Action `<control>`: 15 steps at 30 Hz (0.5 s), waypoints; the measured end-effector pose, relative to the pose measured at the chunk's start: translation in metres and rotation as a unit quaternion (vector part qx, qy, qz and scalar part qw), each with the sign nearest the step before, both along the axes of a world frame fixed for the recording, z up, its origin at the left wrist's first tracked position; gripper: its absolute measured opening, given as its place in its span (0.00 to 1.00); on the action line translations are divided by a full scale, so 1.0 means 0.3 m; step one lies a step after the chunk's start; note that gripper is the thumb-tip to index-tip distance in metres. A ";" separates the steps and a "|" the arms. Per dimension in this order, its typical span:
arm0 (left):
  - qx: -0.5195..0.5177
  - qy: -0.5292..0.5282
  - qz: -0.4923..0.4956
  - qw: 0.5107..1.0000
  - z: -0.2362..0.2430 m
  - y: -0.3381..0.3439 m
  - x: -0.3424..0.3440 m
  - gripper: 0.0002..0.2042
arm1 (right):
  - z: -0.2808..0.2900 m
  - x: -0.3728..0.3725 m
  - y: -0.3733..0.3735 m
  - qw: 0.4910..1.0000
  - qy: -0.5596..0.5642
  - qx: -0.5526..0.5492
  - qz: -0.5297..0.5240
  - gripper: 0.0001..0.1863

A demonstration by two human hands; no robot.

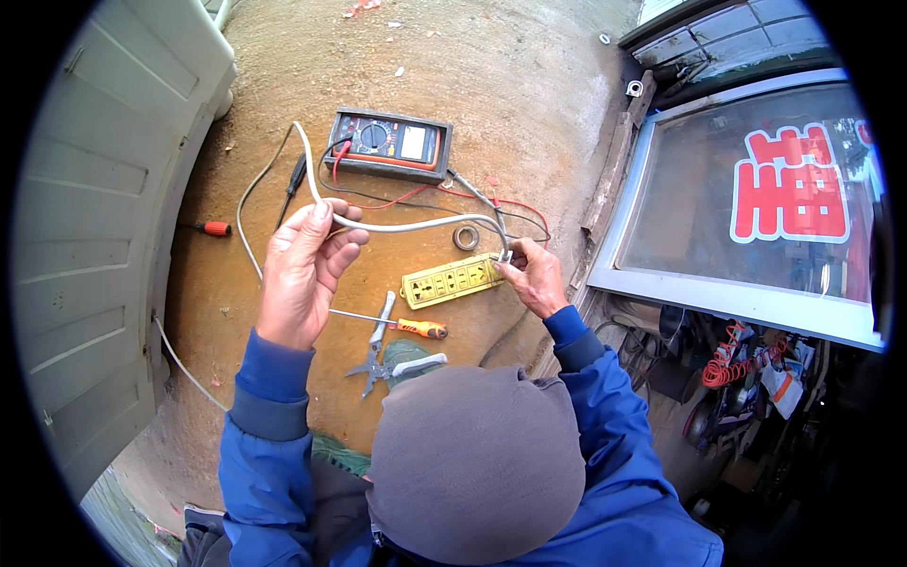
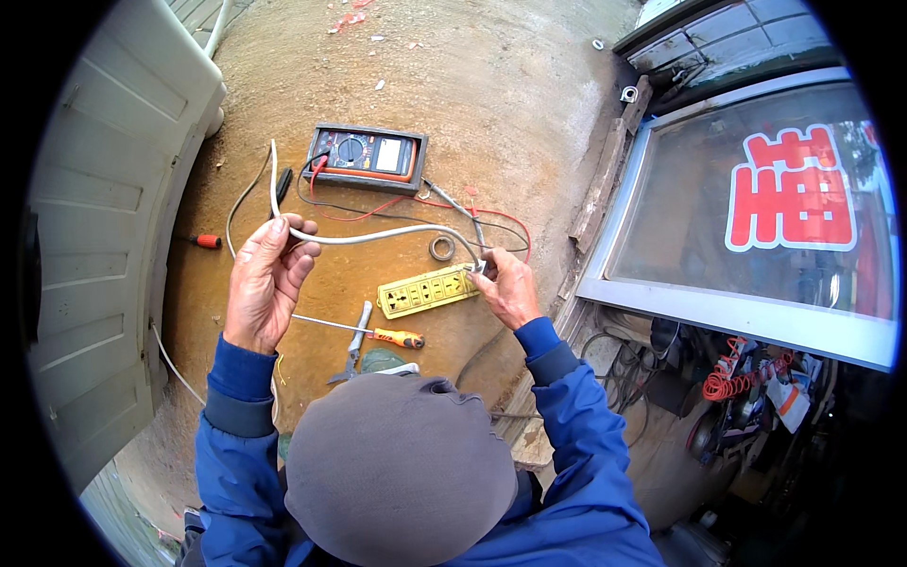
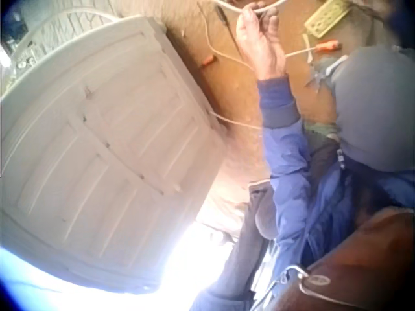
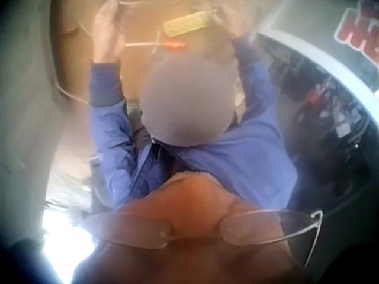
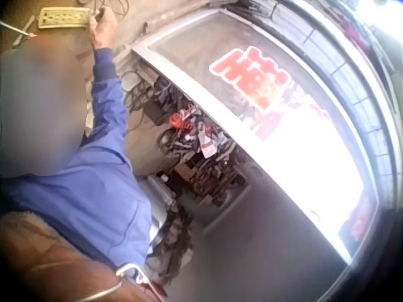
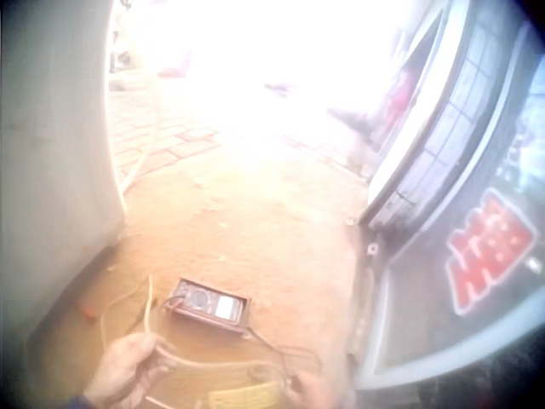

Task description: The person removes a panel from the bottom of a white appliance using a screwdriver, then reattaches it and secures it with screws. They also handle a power cord and use a multimeter to test electrical connections.

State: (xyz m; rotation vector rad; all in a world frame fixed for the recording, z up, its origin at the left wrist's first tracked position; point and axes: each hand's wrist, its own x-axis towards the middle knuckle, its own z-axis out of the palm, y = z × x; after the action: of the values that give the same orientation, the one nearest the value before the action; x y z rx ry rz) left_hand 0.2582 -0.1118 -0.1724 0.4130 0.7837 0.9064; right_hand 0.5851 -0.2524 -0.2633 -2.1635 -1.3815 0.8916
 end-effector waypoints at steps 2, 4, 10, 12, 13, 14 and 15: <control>0.006 0.007 0.017 1.000 -0.002 0.003 0.008 0.12 | 0.011 0.002 -0.028 0.999 0.011 0.024 0.028 0.22; -0.003 0.029 0.022 0.999 -0.023 -0.017 -0.014 0.11 | 0.014 -0.005 -0.052 0.997 0.026 0.049 0.055 0.23; -0.053 0.090 0.058 0.993 -0.139 -0.152 -0.123 0.11 | 0.009 -0.019 -0.072 0.995 0.013 0.020 0.101 0.22; -0.068 0.118 0.055 0.989 -0.166 -0.173 -0.141 0.11 | -0.003 -0.021 -0.074 0.994 0.001 0.040 0.097 0.20; -0.067 0.123 0.056 0.989 -0.174 -0.181 -0.150 0.11 | -0.004 -0.023 -0.070 0.992 -0.013 0.056 0.110 0.20; -0.067 0.127 0.055 0.988 -0.182 -0.184 -0.159 0.11 | -0.002 -0.024 -0.063 0.990 -0.028 0.071 0.122 0.20; -0.067 0.133 0.054 0.987 -0.188 -0.186 -0.169 0.11 | 0.001 -0.027 -0.062 0.986 -0.041 0.086 0.134 0.20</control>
State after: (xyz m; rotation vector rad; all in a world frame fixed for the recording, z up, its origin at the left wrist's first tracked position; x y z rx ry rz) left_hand 0.2074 -0.1676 -0.2288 0.3793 1.1138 0.9036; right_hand 0.5771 -0.2709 -0.2632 -1.9346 -1.7531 0.7507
